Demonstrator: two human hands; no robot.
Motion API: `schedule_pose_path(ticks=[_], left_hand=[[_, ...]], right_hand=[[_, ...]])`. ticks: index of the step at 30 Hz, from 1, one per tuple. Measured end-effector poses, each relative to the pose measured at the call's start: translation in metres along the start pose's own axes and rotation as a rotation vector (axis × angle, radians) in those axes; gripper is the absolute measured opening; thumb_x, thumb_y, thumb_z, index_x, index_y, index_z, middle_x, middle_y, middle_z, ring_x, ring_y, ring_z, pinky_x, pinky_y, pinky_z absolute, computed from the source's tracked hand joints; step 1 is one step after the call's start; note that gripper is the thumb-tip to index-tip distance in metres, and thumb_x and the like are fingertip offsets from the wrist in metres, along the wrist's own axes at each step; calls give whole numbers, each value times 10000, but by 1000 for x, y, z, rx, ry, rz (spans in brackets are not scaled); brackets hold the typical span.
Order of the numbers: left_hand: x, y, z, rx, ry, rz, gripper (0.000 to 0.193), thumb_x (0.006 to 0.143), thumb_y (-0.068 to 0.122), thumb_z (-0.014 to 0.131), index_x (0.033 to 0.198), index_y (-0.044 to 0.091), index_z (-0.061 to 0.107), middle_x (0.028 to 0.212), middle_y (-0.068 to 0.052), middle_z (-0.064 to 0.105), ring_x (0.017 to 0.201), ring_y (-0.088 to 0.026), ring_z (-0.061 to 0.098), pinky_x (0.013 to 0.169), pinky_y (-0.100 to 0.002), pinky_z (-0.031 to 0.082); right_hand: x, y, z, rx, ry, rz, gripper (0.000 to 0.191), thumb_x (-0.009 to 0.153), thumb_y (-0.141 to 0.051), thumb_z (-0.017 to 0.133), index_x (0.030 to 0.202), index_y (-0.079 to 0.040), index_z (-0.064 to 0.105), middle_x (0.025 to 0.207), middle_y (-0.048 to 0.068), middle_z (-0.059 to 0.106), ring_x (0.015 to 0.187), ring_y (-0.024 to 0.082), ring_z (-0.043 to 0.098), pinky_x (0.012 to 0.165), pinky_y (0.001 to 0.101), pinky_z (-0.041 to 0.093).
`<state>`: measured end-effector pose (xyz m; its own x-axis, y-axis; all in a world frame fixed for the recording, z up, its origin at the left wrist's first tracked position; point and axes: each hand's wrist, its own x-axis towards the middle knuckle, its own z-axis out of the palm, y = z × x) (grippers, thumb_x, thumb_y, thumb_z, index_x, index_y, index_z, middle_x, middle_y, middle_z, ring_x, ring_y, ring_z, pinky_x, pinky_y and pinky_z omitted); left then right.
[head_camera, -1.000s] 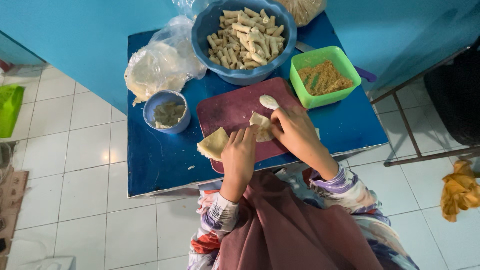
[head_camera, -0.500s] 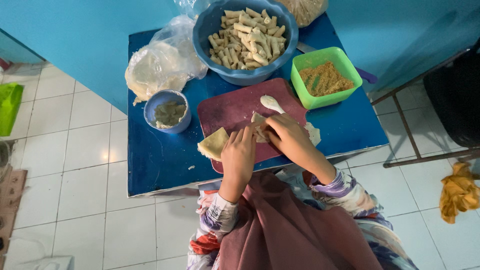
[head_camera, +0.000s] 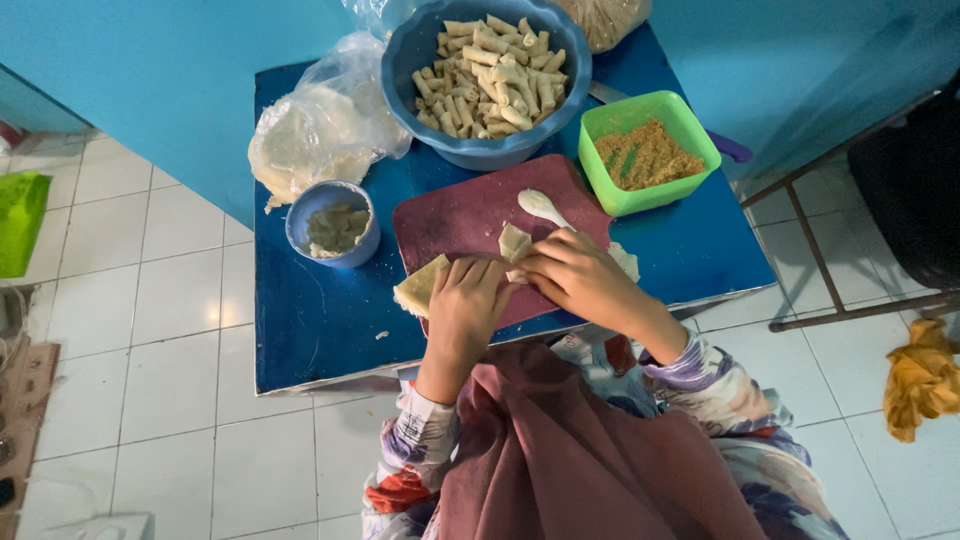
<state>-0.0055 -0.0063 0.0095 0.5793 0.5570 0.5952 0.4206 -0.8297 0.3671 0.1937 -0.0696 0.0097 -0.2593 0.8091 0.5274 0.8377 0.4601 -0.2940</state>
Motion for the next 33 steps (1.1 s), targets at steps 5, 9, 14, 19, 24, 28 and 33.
schedule_pose_path(ticks=[5,9,14,19,24,28,33], left_hand=[[-1,-7,7,120,10,142,166,850,131,683,1016,120,672,1004,-38,699,979,-238,654,886,-385,495],[6,-12,18,115,20,52,99,912,139,702,1003,110,679,928,-42,685,920,-246,656,854,-393,497],[6,-12,15,7,64,12,101,901,166,718,972,105,682,942,-49,693,897,-265,651,820,-397,491],[8,-8,15,-10,67,-36,71,920,164,710,964,121,674,929,-42,683,873,-266,648,797,-407,490],[14,-11,21,-32,-24,-127,54,931,156,679,977,129,669,907,-42,668,865,-258,656,757,-413,483],[13,-9,23,129,-26,-86,50,938,170,696,954,129,671,872,-39,646,852,-253,652,746,-420,483],[10,-12,22,147,10,85,180,817,97,657,991,134,684,1005,-18,669,951,-243,645,828,-382,512]], right_hand=[[5,3,-7,77,-48,-6,356,836,-277,794,1120,-72,731,1117,69,644,1109,305,560,973,434,469],[6,4,-2,60,-23,-18,395,811,-289,805,1106,-41,718,1147,113,612,1133,351,533,974,467,451],[9,14,15,73,2,142,144,871,-120,755,992,-50,718,1047,93,626,1036,327,544,919,447,477],[14,24,20,166,25,139,118,876,-78,747,961,-44,673,956,95,657,972,333,586,869,437,477],[15,21,12,128,-5,183,134,854,-34,725,953,-48,637,973,91,663,967,336,572,853,444,475],[12,15,8,-124,56,5,198,804,-84,749,986,-52,680,998,94,641,1007,312,548,872,449,460],[2,11,7,-308,59,-138,175,867,-132,755,1030,-72,734,1009,4,653,1012,217,555,815,389,437]])
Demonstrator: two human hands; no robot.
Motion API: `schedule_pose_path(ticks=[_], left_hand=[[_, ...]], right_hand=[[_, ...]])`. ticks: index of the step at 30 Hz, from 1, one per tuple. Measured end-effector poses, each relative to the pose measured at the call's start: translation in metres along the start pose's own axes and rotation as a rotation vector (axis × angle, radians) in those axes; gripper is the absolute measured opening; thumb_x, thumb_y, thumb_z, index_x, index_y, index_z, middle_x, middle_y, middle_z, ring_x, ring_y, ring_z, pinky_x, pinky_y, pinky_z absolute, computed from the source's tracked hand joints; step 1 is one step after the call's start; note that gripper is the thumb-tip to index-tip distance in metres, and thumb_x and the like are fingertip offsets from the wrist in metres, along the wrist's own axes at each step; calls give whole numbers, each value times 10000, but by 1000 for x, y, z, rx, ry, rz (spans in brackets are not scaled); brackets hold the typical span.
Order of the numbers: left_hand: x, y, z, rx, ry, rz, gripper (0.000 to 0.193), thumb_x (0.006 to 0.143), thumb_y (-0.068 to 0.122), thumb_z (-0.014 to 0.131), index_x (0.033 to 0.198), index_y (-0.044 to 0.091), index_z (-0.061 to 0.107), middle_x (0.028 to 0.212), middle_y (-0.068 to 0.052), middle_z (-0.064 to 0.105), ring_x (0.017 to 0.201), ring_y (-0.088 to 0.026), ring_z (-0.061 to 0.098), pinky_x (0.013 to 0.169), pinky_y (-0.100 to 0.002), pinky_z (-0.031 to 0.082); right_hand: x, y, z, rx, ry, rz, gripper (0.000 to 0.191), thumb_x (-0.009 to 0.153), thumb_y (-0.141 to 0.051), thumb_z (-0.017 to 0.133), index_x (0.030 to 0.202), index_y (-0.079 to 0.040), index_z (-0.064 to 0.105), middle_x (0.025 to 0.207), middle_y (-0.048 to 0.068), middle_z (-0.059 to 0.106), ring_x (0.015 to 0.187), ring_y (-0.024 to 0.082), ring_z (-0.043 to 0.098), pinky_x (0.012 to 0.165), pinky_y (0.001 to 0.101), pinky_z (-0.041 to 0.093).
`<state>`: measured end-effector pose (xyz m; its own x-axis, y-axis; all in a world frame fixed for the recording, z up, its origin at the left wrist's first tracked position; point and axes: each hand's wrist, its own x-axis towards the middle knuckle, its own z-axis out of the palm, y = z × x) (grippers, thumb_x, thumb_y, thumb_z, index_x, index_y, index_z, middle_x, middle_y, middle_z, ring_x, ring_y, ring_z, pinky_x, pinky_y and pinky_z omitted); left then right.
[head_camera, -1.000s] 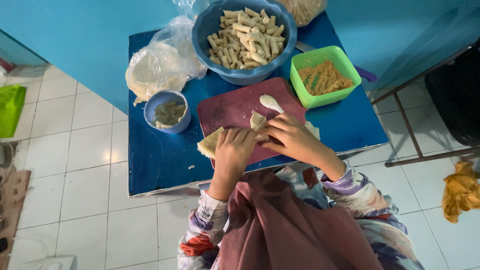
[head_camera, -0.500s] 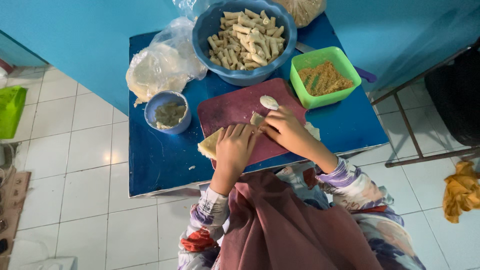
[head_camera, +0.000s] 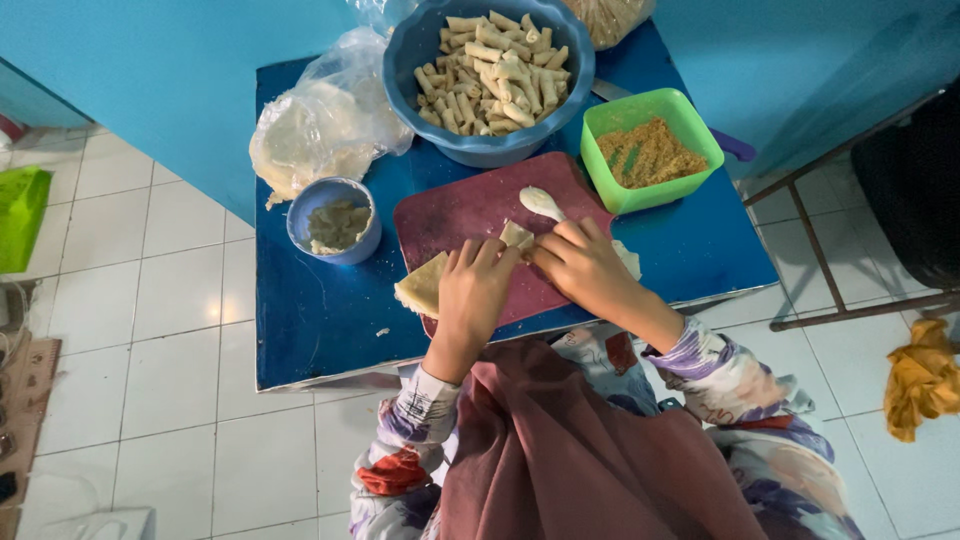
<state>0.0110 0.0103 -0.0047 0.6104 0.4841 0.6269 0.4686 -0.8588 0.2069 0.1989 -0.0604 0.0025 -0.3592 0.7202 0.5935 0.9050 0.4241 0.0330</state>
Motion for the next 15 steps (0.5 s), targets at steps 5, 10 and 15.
schedule_pose_path(ticks=[5,10,15], left_hand=[[-5,-5,1,3,-15,88,187,847,114,660,1030,94,689,1025,-45,665,955,-242,640,832,-375,508],[1,-5,7,48,-6,40,99,881,146,697,971,106,685,937,-38,643,894,-244,633,763,-398,487],[5,-7,9,6,-6,-68,78,913,168,700,976,130,672,923,-31,639,885,-245,627,773,-403,486]], right_hand=[[-4,-2,2,-16,-28,-15,165,862,-147,763,992,-52,726,984,31,648,1000,230,555,787,393,434],[4,6,9,99,-11,44,178,841,-118,766,982,-44,685,977,48,630,1018,277,555,841,427,456],[8,12,11,146,-36,107,197,836,-102,741,1005,-38,662,1017,78,621,1030,303,546,850,437,453]])
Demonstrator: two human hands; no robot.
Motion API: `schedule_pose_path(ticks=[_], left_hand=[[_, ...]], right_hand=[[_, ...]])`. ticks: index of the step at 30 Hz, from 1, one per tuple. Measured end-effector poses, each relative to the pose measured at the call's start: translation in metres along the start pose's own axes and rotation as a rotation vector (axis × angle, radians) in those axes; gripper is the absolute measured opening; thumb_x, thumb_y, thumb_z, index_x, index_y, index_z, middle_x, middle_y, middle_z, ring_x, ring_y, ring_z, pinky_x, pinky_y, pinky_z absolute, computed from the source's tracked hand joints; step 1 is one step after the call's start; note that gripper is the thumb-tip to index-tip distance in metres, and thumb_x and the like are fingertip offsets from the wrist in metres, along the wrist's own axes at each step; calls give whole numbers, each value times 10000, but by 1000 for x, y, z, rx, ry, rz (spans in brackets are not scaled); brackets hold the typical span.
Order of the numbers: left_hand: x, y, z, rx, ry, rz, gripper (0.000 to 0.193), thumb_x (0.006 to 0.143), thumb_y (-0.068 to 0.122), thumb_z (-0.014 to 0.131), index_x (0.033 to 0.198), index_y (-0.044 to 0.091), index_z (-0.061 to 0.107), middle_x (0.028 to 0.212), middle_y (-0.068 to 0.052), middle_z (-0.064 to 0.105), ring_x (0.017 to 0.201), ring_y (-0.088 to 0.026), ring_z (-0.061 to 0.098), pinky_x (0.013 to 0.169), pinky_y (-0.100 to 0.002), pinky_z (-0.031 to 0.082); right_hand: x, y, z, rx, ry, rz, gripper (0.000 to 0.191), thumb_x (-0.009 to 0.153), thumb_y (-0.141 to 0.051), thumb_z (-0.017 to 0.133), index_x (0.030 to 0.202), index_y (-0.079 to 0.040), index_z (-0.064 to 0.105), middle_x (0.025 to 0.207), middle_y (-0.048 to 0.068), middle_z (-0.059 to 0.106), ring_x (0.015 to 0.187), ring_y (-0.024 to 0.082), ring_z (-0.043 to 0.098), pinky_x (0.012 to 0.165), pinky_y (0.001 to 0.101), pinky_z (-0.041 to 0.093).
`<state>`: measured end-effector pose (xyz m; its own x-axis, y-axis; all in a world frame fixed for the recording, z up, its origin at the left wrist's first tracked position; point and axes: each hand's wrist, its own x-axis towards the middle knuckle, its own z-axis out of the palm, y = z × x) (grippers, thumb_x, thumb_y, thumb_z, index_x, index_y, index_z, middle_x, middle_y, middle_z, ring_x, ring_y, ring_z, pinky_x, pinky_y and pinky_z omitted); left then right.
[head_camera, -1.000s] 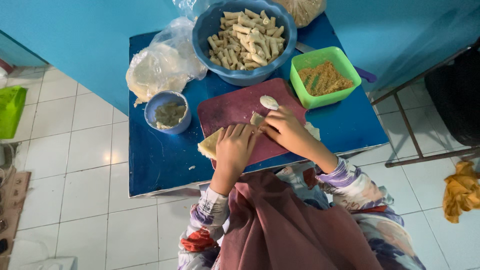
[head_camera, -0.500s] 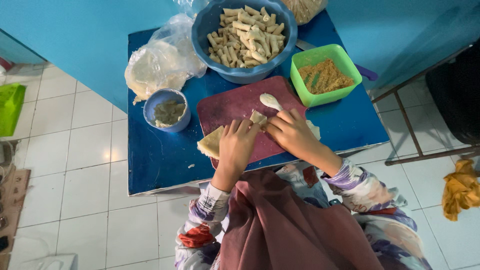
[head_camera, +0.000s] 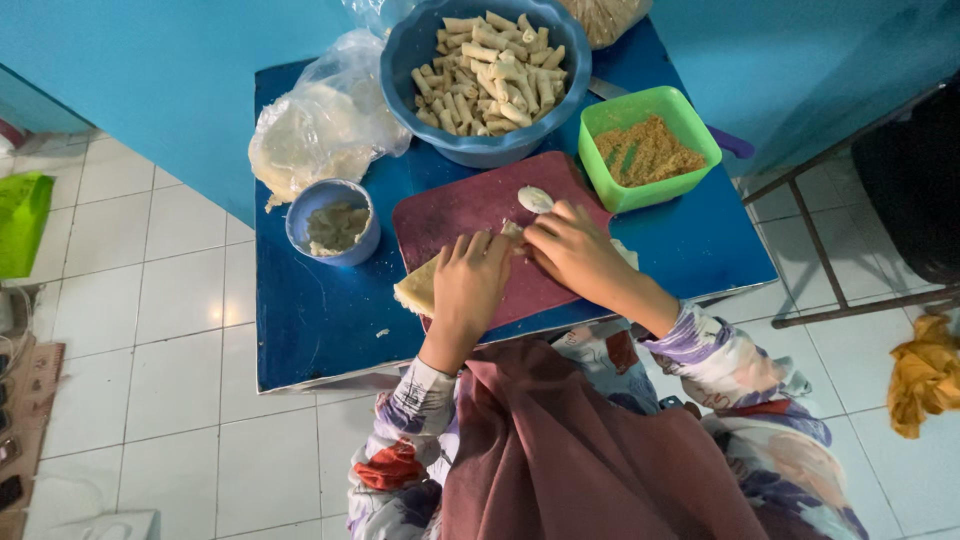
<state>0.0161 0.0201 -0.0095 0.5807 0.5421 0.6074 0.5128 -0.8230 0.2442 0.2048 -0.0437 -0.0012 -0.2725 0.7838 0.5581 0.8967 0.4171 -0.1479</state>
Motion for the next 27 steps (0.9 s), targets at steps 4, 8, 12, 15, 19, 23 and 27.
schedule_pose_path(ticks=[4,8,12,15,19,23,27], left_hand=[[1,1,0,3,93,-17,127,869,173,696,993,160,668,954,-31,667,889,-251,630,783,-407,458],[4,4,4,39,30,-33,175,939,145,692,1097,106,631,913,-11,664,911,-224,638,865,-402,466],[0,5,4,35,72,46,309,914,144,674,1206,62,620,903,-28,672,908,-216,637,853,-396,458],[0,3,5,55,63,64,279,942,158,667,1200,67,615,898,-35,675,909,-219,641,861,-397,454],[-1,4,7,135,79,78,302,928,146,649,1216,66,606,958,-41,687,973,-214,656,916,-401,456],[-8,6,1,64,-42,37,198,939,151,640,1124,84,613,918,-50,677,967,-232,651,924,-455,436],[-9,8,-5,89,-22,20,147,925,129,604,1066,111,641,975,-31,684,1033,-228,638,1000,-495,408]], right_hand=[[5,2,2,-108,-35,-17,157,852,-106,716,993,-48,678,1015,97,621,1015,295,539,835,426,450],[5,-1,1,-191,-21,-88,203,874,-141,695,1056,-52,701,1027,64,630,1033,261,546,855,424,440],[0,-7,-1,-251,-9,-117,171,925,-175,682,1056,-69,705,1070,35,656,1043,235,550,825,422,409],[1,-6,-1,-224,8,-109,195,891,-152,668,1060,-61,702,1099,64,669,1063,251,554,859,415,425],[2,-6,1,-184,-59,-76,197,889,-138,667,1055,-36,696,1080,75,662,1078,271,556,882,430,434],[-7,-13,-1,-153,-90,-24,218,876,-101,654,1075,-19,693,1060,71,654,1101,290,557,886,436,442],[-2,-12,3,-194,26,-50,248,843,-137,658,1063,-26,683,1070,109,638,1112,301,550,924,442,460]])
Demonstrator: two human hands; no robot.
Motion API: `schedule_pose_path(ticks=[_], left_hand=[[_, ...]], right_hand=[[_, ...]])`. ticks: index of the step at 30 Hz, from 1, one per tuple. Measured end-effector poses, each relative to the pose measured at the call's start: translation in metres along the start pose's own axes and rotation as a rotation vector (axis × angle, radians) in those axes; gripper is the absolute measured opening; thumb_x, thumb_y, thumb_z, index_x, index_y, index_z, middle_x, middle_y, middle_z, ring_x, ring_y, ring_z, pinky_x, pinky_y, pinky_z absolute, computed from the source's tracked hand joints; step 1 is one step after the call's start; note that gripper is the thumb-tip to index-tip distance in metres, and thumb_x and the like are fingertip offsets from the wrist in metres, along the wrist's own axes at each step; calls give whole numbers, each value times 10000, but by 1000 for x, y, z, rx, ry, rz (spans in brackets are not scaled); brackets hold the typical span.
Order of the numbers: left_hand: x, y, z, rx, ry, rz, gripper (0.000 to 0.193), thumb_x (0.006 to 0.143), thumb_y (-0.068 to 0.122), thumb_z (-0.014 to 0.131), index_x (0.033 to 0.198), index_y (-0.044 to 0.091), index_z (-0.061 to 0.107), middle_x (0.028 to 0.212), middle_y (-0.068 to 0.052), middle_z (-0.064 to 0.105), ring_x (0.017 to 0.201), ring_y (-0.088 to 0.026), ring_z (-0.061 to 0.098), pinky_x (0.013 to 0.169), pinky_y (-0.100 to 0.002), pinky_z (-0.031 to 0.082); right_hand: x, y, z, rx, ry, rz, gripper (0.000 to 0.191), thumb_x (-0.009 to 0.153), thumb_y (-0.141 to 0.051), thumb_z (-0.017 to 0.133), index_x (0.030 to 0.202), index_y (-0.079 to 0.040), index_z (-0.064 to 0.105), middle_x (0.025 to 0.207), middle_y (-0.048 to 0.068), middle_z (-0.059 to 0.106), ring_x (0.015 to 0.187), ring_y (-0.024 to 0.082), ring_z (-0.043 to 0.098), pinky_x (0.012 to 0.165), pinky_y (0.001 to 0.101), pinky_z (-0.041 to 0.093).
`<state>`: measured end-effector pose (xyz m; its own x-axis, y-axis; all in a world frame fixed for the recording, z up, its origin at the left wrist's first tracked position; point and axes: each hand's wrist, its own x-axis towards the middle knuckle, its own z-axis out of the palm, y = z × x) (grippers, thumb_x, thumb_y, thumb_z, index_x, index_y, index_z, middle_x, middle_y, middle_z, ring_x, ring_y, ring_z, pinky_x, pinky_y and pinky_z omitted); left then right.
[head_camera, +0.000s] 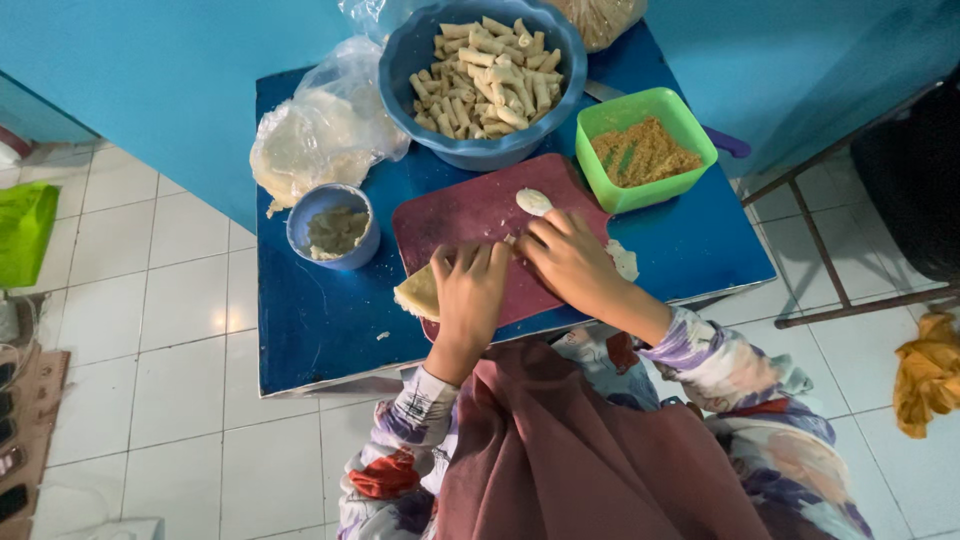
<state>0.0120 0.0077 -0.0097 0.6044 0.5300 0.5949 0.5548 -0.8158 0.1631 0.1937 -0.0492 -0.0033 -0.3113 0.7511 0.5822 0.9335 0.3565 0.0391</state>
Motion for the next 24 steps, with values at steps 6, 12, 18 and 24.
schedule_pose_path(ticks=[6,12,18,24], left_hand=[[-9,11,4,151,31,-35,302,913,112,584,1195,73,687,1187,-36,691,1207,-205,605,1191,-577,288],[-4,10,19,239,23,-100,419,896,122,578,1302,72,670,1323,-40,645,1326,-239,554,1227,-630,192],[-10,-4,-8,222,-1,-167,463,851,118,575,1304,62,649,1323,-72,625,1314,-274,551,1179,-605,253],[-34,-17,-63,-106,-129,-280,260,904,97,612,1160,97,657,1213,-92,647,1114,-327,593,948,-454,445]], right_hand=[[0,-1,4,-86,3,-27,208,882,-152,676,1064,-59,715,1065,50,647,1113,246,545,887,444,446],[-2,-5,2,-184,16,-33,346,881,-175,658,1198,-65,741,1144,17,645,1179,226,530,948,434,448],[14,7,7,-180,35,-64,258,905,-233,680,1101,-75,739,1184,36,621,1163,240,513,947,433,443],[24,11,1,-131,-47,-93,133,891,-234,713,946,-113,728,994,37,591,1077,251,512,880,424,440]])
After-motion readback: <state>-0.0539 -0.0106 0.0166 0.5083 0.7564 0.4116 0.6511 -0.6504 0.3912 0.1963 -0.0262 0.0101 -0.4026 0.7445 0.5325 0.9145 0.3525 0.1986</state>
